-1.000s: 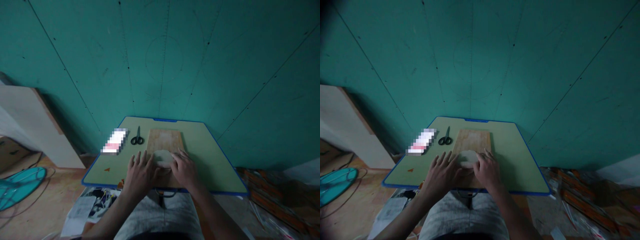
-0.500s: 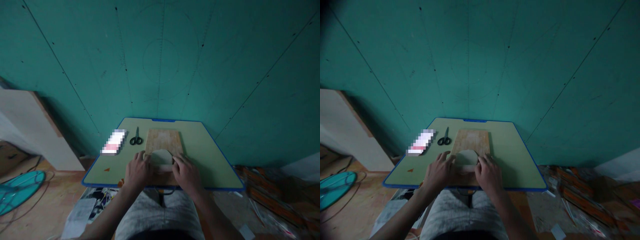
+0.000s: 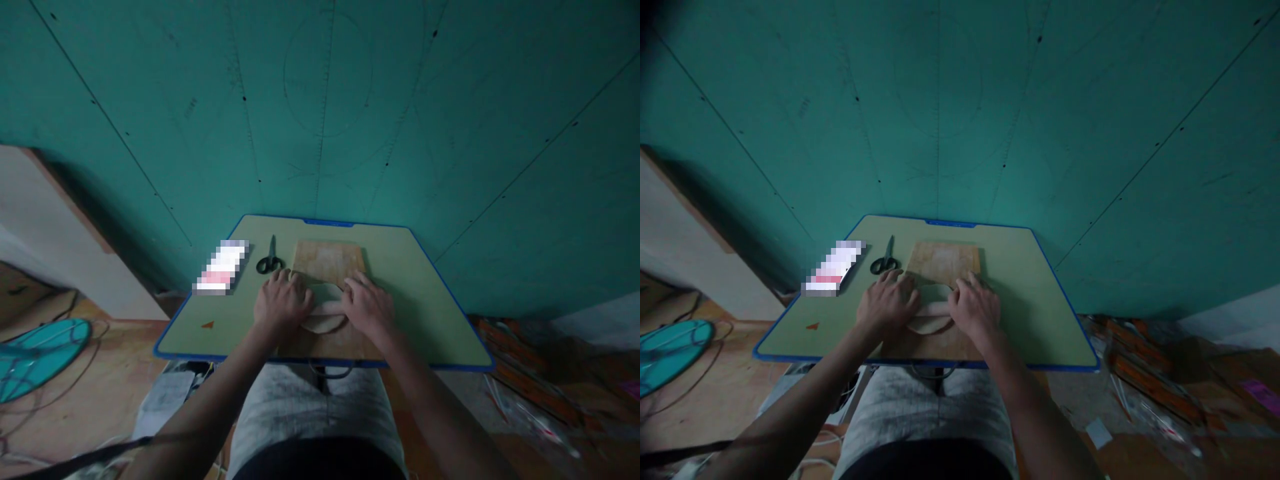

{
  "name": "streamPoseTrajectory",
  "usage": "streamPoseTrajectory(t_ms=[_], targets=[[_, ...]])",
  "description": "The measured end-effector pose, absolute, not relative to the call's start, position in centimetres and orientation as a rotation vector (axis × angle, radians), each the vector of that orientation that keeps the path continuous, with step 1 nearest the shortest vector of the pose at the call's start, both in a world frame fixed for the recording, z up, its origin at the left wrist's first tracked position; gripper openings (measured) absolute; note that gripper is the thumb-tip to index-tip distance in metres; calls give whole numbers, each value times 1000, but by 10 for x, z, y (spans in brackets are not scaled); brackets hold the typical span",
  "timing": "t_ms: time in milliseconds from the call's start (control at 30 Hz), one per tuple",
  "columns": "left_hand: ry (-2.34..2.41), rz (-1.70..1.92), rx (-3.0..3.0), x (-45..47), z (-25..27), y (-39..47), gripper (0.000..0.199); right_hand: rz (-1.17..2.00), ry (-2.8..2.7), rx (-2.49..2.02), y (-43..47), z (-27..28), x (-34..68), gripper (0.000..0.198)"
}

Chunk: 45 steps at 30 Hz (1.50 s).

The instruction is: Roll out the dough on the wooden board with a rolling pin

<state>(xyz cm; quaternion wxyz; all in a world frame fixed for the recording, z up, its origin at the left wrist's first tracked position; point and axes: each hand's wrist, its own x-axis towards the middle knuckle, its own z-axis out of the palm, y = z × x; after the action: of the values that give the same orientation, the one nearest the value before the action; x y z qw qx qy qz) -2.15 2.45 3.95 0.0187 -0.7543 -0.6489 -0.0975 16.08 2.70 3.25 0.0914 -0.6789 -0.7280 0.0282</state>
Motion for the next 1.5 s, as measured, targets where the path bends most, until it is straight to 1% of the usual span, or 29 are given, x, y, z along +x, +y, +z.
streamPoseTrajectory(t_ms=[300, 567, 833, 1000, 1133, 1233, 1367, 1500], targets=[[-2038, -322, -2340, -23, 40, 51, 36, 144, -2197, -1952, 58, 36, 161, 30], [-1924, -333, -2332, -25, 37, 78, 32, 119, -2184, -1907, 88, 36, 160, 26], [-1903, -308, -2361, -26, 37, 97, 37, 103, -2161, -1966, 108, 37, 156, 28], [-1960, -252, -2361, -27, 37, 86, 36, 202, -2170, -2003, 98, 36, 157, 31], [-2061, -150, -2343, -27, 40, 68, 35, 178, -2147, -2058, 79, 34, 158, 47], [-2078, -186, -2310, -24, 39, 53, 36, 169, -2168, -2047, 63, 34, 159, 52], [-2011, -308, -2255, -21, 35, 32, 32, 87, -2174, -2001, 42, 33, 159, 54], [-1924, -410, -2257, -20, 28, 11, 32, -25, -2185, -1921, 22, 28, 161, 49]])
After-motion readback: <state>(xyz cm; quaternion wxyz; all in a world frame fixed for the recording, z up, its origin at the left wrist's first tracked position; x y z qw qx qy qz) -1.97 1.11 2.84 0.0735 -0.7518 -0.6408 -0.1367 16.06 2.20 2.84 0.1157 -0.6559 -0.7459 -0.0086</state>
